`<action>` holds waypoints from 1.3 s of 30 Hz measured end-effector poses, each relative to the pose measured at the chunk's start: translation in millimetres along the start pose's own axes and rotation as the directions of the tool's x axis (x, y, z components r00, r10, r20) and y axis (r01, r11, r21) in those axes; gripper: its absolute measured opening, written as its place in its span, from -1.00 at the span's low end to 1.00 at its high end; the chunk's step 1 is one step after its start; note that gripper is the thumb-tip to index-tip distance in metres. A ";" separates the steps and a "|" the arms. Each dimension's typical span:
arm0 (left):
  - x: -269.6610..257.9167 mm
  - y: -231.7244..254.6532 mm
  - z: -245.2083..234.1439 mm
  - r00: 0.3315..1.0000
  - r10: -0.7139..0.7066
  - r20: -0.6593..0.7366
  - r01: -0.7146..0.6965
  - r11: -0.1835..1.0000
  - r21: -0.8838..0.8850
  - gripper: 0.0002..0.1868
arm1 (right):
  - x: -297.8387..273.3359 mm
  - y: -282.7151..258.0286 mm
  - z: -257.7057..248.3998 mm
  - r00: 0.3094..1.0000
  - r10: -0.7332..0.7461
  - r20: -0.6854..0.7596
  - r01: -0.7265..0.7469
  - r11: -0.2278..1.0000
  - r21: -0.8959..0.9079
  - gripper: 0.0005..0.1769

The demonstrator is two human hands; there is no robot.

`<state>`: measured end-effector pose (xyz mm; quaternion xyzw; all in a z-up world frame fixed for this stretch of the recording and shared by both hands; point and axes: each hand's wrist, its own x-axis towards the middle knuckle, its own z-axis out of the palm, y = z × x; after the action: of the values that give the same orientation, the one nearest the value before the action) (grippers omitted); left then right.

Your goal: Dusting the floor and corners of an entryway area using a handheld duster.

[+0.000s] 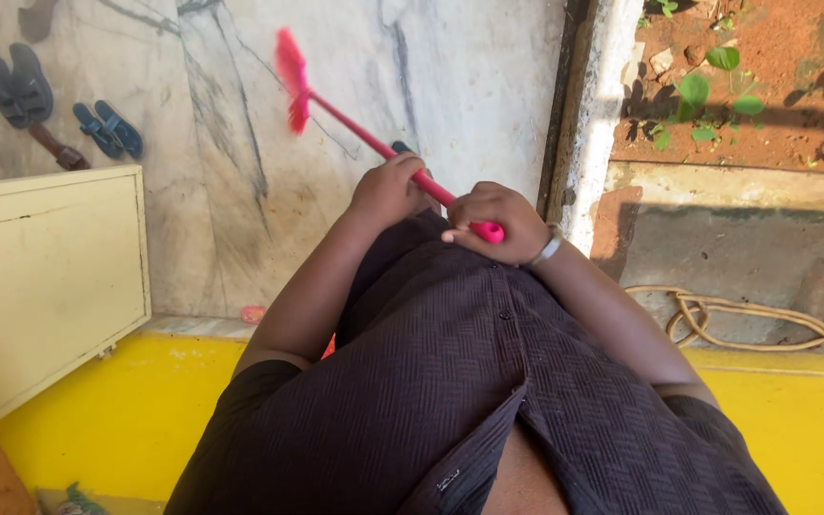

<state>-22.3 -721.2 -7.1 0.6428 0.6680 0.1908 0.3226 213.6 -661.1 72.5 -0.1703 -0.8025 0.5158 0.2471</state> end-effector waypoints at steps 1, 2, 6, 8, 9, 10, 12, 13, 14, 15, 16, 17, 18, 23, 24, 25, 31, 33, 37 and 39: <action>-5.6 -10.3 9.5 1.000 0.010 0.012 -0.010 1.000 0.004 -0.79 | -6.9 3.8 6.8 1.000 0.006 -0.015 -0.006 1.000 -0.001 -0.74; -7.9 -20.5 19.2 0.983 -0.114 0.147 0.113 0.993 0.018 -0.79 | -12.4 8.4 11.4 1.000 0.030 -0.001 -0.030 0.999 0.012 -0.77; -4.5 -32.2 64.3 0.901 0.003 0.433 0.083 0.980 -0.180 -0.72 | -33.3 7.3 16.9 0.962 0.256 0.092 -0.259 0.966 0.019 -0.76; 5.6 -34.9 117.3 0.858 0.082 0.507 0.103 0.940 -0.326 -0.73 | -43.2 -10.8 11.9 0.938 0.338 0.076 -0.324 0.934 -0.147 -0.74; 10.2 -36.6 143.9 0.816 0.163 0.554 0.139 0.876 -0.462 -0.73 | -47.8 -19.6 9.5 0.911 0.409 0.058 -0.372 0.874 -0.312 -0.71; 17.3 -26.3 153.3 0.803 0.172 0.571 0.137 0.879 -0.457 -0.73 | -51.4 -25.0 11.2 0.907 0.420 0.039 -0.389 0.869 -0.305 -0.71; 27.5 -3.2 176.7 0.726 0.295 0.621 -0.027 0.915 -0.403 -0.81 | -61.8 -35.9 13.9 0.803 0.568 0.182 -0.398 0.737 -0.547 -0.69; 28.0 3.8 178.2 0.704 0.302 0.642 -0.025 0.915 -0.402 -0.81 | -64.5 -37.8 15.1 0.795 0.583 0.164 -0.425 0.731 -0.534 -0.69; 30.8 12.7 181.1 0.736 0.388 0.554 -0.060 0.854 -0.517 -0.81 | -67.5 -39.7 14.4 0.815 0.557 0.160 -0.390 0.731 -0.560 -0.74; 32.9 21.4 183.0 0.762 0.460 0.455 -0.097 0.777 -0.623 -0.81 | -69.6 -42.4 14.2 0.833 0.531 0.157 -0.353 0.728 -0.587 -0.79; 35.2 45.3 153.8 0.753 0.469 0.461 -0.098 0.773 -0.626 -0.81 | -62.5 -53.2 7.3 0.829 0.539 0.146 -0.366 0.722 -0.587 -0.79; 37.4 68.7 123.3 0.743 0.424 0.517 -0.129 0.849 -0.512 -0.80 | -54.3 -64.7 0.9 0.872 0.470 0.140 -0.305 0.743 -0.595 -0.76; 41.7 91.9 92.0 0.742 0.371 0.558 -0.164 0.908 -0.386 -0.75 | -45.0 -74.8 -7.4 0.910 0.391 0.140 -0.233 0.760 -0.607 -0.72; 36.7 91.1 27.4 0.821 0.482 0.307 -0.389 0.865 -0.319 -0.73 | -8.0 -118.3 -37.0 0.973 0.221 0.071 -0.152 0.839 -0.523 -0.74; 33.4 84.0 16.6 0.840 0.512 0.179 -0.452 0.844 -0.290 -0.73 | 2.3 -121.1 -42.8 0.979 0.182 0.096 -0.114 0.867 -0.485 -0.74; 32.9 78.3 8.0 0.850 0.500 0.165 -0.446 0.851 -0.277 -0.73 | 8.1 -115.6 -46.6 0.980 0.166 0.112 -0.092 0.871 -0.483 -0.74; 59.3 30.5 -52.9 0.985 0.172 0.023 -0.170 0.983 -0.065 -0.77 | 81.7 -56.1 -60.6 0.980 0.008 0.198 0.066 0.928 -0.366 -0.76; 73.9 14.2 -78.1 0.995 -0.031 0.099 0.036 0.998 -0.047 -0.72 | 111.0 -38.6 -64.7 0.975 0.042 0.217 0.011 0.971 -0.238 -0.82; 127.9 -41.5 -94.0 0.997 -0.029 -0.065 0.022 0.994 -0.106 -0.75 | 168.4 13.2 -79.4 0.992 0.056 0.111 -0.039 0.988 -0.148 -0.79; 151.6 -47.8 -114.4 0.985 -0.160 0.064 0.165 0.983 -0.078 -0.74 | 188.7 42.3 -80.7 0.950 0.313 0.001 -0.313 0.948 0.060 -0.83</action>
<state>-129.6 -558.9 15.0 0.5774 0.7002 0.1730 0.3826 105.9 -484.1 103.5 -0.2902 -0.7485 0.5714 0.1707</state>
